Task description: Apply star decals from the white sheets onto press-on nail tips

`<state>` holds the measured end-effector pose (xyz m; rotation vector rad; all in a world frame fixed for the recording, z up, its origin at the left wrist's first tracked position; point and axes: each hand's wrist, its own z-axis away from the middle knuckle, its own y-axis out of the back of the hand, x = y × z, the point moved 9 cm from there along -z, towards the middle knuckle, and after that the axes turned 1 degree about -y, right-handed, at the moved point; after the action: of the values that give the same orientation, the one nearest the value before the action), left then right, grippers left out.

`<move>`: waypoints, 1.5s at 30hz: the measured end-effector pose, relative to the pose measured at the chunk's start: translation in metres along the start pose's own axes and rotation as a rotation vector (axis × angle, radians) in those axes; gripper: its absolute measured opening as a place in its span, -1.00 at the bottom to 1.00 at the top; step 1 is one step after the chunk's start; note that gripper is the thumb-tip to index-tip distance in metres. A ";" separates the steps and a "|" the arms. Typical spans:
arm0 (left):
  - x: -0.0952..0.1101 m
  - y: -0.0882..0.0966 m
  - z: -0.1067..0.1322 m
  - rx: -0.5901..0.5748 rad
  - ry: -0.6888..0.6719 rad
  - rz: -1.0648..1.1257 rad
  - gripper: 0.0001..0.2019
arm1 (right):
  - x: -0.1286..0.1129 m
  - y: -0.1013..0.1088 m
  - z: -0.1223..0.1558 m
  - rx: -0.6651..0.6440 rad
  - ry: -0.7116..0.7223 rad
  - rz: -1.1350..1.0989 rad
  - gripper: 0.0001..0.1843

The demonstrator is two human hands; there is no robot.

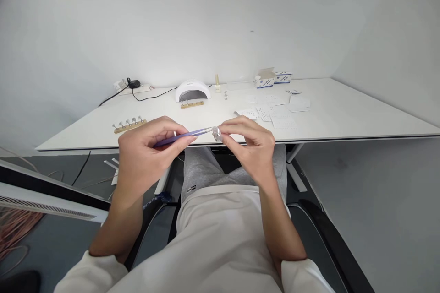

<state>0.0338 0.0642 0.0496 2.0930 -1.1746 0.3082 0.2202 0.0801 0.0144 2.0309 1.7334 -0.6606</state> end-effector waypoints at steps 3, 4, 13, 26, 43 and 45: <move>-0.001 -0.001 0.000 -0.012 0.008 -0.004 -0.93 | 0.000 0.000 0.000 -0.001 -0.004 0.003 -0.69; -0.001 -0.001 0.000 -0.014 0.008 -0.004 -0.93 | 0.000 0.000 0.000 -0.003 -0.001 0.000 -0.68; 0.003 0.003 -0.001 0.012 -0.047 -0.041 -0.91 | 0.003 0.000 0.000 -0.014 -0.017 0.024 -0.75; 0.000 -0.001 0.000 -0.023 -0.014 -0.019 -0.91 | 0.002 0.000 -0.001 -0.024 0.009 0.032 -0.73; -0.003 -0.003 -0.001 -0.040 -0.003 -0.028 -0.91 | 0.001 0.000 -0.001 -0.027 0.017 0.051 -0.74; -0.004 -0.004 -0.001 -0.044 0.002 -0.023 -0.91 | 0.000 0.000 -0.001 -0.030 0.028 0.060 -0.73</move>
<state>0.0346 0.0689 0.0467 2.0660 -1.1449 0.2709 0.2199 0.0806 0.0154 2.0724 1.6805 -0.5858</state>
